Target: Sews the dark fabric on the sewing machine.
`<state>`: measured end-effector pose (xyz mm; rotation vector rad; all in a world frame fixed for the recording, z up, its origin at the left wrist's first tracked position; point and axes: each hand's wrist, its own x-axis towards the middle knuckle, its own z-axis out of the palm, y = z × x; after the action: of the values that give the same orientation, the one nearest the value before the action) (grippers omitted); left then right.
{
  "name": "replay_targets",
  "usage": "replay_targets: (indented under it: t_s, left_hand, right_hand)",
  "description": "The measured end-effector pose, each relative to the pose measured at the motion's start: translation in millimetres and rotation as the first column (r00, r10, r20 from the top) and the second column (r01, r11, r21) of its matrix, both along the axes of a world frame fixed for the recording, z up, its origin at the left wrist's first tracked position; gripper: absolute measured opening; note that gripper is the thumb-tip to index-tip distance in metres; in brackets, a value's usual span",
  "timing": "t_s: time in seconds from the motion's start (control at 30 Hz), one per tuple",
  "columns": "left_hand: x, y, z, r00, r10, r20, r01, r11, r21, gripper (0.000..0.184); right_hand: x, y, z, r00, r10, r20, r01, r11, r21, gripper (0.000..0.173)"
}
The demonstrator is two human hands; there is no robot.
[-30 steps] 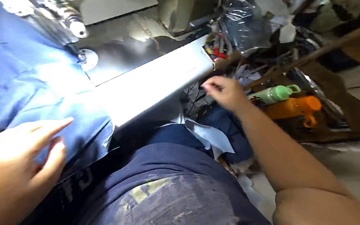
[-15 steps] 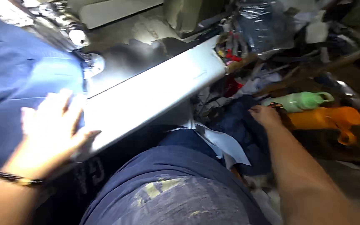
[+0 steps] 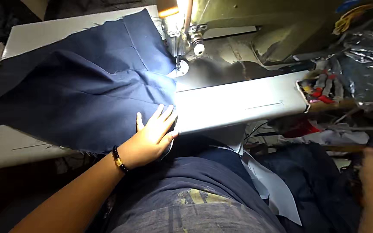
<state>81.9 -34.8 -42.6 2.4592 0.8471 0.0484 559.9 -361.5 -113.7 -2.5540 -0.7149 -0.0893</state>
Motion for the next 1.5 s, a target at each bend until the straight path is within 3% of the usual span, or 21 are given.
replay_targets:
  t_s: [0.1, 0.17, 0.3, 0.33, 0.43, 0.5, 0.63, 0.77, 0.83, 0.87, 0.9, 0.97, 1.0, 1.03, 1.1, 1.13, 1.2, 1.27, 1.33, 1.4, 1.5]
  left_hand:
    - [16, 36, 7, 0.993, -0.003, 0.119, -0.024, 0.975, 0.221, 0.039]
    - [32, 69, 2, 0.996, -0.036, 0.082, 0.001, 0.918, 0.397, 0.035]
    - [60, 78, -24, 0.997, 0.079, 0.025, -0.082, 0.901, 0.427, 0.058]
    - [64, 68, -27, 0.993, 0.105, 0.047, -0.115, 0.900, 0.421, 0.058]
    - [64, 43, -30, 0.991, 0.080, 0.111, -0.114, 0.932, 0.345, 0.054]
    - [59, 48, -25, 1.000, 0.010, 0.021, -0.016, 0.955, 0.295, 0.057]
    - [61, 63, -15, 0.985, -0.042, -0.167, 0.099, 0.933, 0.347, 0.070]
    - [66, 66, -27, 1.000, -0.001, 0.026, -0.007, 0.944, 0.329, 0.065]
    - [63, 68, -28, 0.977, 0.067, 0.200, -0.119, 0.957, 0.263, 0.053]
    - [61, 69, -27, 0.945, 0.120, 0.305, -0.186, 0.963, 0.197, 0.047]
    - [58, 69, -24, 0.900, 0.190, 0.392, -0.246, 0.964, 0.097, 0.041]
    - [53, 72, -21, 0.766, 0.342, 0.545, -0.317, 0.938, -0.142, 0.035]
    - [53, 73, -22, 0.680, 0.422, 0.600, -0.316, 0.907, -0.279, 0.033]
    - [52, 74, -22, 0.595, 0.481, 0.643, -0.272, 0.874, -0.403, 0.034]
    - [55, 76, -20, 0.496, 0.565, 0.660, -0.202, 0.814, -0.545, 0.027]
    - [50, 78, -20, 0.541, 0.480, 0.691, -0.141, 0.862, -0.487, 0.026]
    - [43, 87, -16, 0.701, 0.316, 0.640, -0.151, 0.942, -0.300, 0.024]
    - [40, 99, -10, 0.849, 0.162, 0.503, -0.175, 0.984, -0.021, 0.022]
    - [42, 110, -2, 0.929, 0.042, 0.368, -0.111, 0.979, 0.168, 0.017]
    - [44, 122, 1, 0.958, -0.037, 0.285, -0.038, 0.966, 0.254, 0.024]
    - [49, 127, -3, 0.958, -0.085, 0.275, -0.001, 0.954, 0.299, 0.028]
  right_hand:
    - [-18, 59, 28, 0.934, 0.260, 0.245, -0.284, 0.956, 0.068, 0.055]
    - [-72, 137, 56, 0.858, 0.386, 0.340, -0.439, 0.894, 0.092, 0.048]
    - [-187, 263, 56, 0.745, 0.636, 0.202, -0.652, 0.758, 0.014, 0.020]
    - [-210, 281, 54, 0.697, 0.709, 0.111, -0.711, 0.703, -0.026, 0.023]
    - [-237, 310, 60, 0.545, 0.835, 0.074, -0.832, 0.550, -0.078, 0.027]
    - [-224, 325, 73, 0.577, 0.816, 0.008, -0.809, 0.574, -0.127, 0.032]
    - [-180, 347, 78, 0.652, 0.746, -0.137, -0.753, 0.615, -0.236, 0.049]
    - [-172, 339, 70, 0.610, 0.787, -0.088, -0.791, 0.601, -0.110, 0.031]
    - [-183, 321, 73, 0.587, 0.808, -0.048, -0.810, 0.586, -0.024, 0.021]
    - [-192, 308, 77, 0.520, 0.853, -0.034, -0.853, 0.521, 0.034, 0.015]
    - [-204, 293, 83, 0.384, 0.922, -0.058, -0.915, 0.388, 0.114, 0.011]
    - [-232, 273, 91, -0.111, 0.980, -0.168, -0.927, -0.041, 0.373, 0.011]
    - [-248, 274, 94, -0.294, 0.934, -0.201, -0.858, -0.165, 0.487, 0.011]
    - [-258, 280, 93, -0.300, 0.932, -0.205, -0.840, -0.157, 0.519, 0.013]
    - [-264, 302, 83, 0.024, 0.981, -0.193, -0.887, 0.110, 0.448, 0.024]
    - [-263, 315, 73, 0.215, 0.964, -0.158, -0.879, 0.261, 0.399, 0.032]
    - [-263, 332, 57, 0.415, 0.901, -0.127, -0.809, 0.429, 0.401, 0.038]
    - [-263, 331, 50, 0.450, 0.879, -0.157, -0.752, 0.468, 0.465, 0.042]
    - [-262, 321, 47, 0.422, 0.891, -0.167, -0.738, 0.445, 0.508, 0.037]
    - [-256, 299, 51, 0.364, 0.930, -0.055, -0.814, 0.346, 0.467, 0.028]
    - [-247, 263, 41, 0.218, 0.968, 0.128, -0.927, 0.164, 0.337, 0.035]
